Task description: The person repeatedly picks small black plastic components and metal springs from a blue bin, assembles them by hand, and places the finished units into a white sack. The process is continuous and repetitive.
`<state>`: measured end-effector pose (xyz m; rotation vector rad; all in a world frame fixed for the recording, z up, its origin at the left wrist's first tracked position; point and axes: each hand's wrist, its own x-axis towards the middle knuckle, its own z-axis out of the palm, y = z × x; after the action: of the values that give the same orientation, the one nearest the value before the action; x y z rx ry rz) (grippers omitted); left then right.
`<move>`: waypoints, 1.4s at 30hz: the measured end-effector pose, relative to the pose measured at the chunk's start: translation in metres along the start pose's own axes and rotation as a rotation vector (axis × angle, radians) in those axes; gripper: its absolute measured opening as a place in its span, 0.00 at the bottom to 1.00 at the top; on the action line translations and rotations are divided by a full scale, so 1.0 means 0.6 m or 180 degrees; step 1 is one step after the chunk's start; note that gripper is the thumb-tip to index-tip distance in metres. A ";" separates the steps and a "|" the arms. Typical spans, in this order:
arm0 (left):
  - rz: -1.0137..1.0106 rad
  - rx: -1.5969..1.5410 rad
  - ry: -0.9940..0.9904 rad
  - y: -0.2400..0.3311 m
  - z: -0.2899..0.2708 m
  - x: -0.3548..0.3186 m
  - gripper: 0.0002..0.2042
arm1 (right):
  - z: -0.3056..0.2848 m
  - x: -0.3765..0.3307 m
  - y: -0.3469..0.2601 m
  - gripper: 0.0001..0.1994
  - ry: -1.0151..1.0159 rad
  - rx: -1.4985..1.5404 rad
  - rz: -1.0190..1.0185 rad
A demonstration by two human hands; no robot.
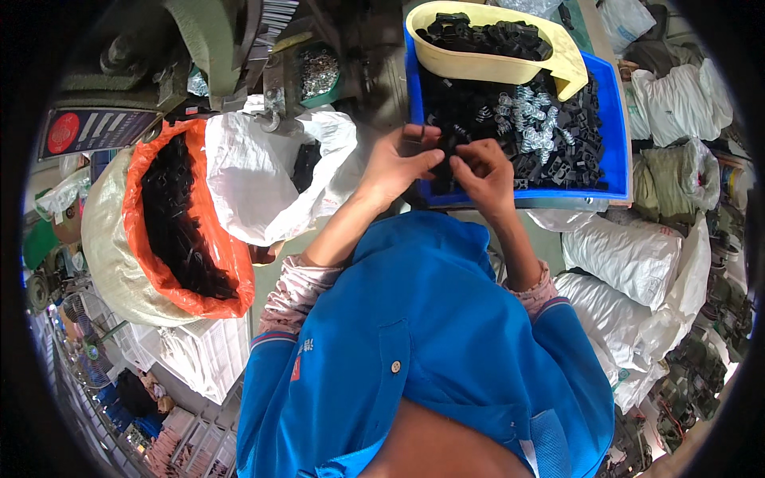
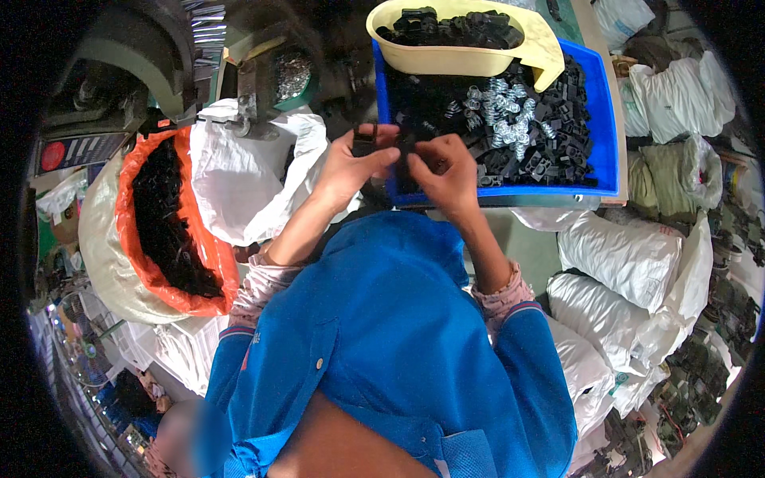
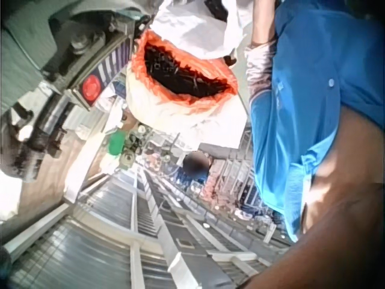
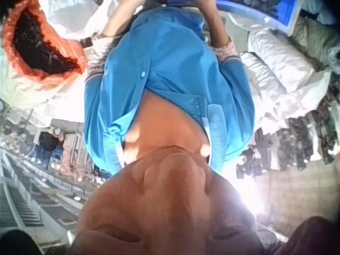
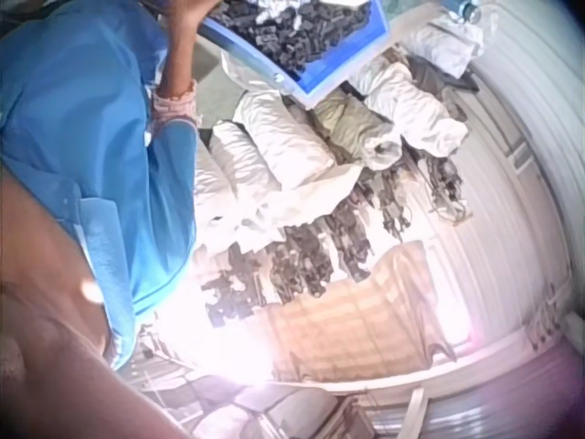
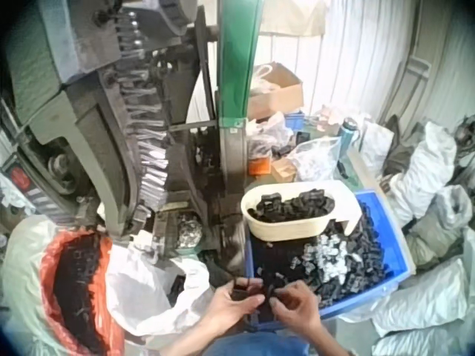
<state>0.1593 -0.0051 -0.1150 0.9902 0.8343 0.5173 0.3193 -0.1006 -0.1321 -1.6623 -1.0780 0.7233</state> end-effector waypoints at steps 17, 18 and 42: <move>0.0109 -0.0513 0.0003 -0.009 -0.024 -0.017 0.15 | -0.045 0.063 0.062 0.01 -0.0519 -0.3666 -0.1340; 0.0142 -0.0504 0.0057 -0.011 -0.025 -0.018 0.15 | -0.037 0.070 0.066 0.02 -0.0576 -0.3668 -0.1224; 0.0775 0.0687 0.0430 0.002 -0.035 -0.059 0.13 | -0.013 0.066 -0.092 0.05 -0.1604 0.0032 -0.0681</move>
<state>0.1215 -0.0191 -0.1065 1.2755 0.9087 0.7192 0.3252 -0.0615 -0.0762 -1.3571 -1.5729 1.0318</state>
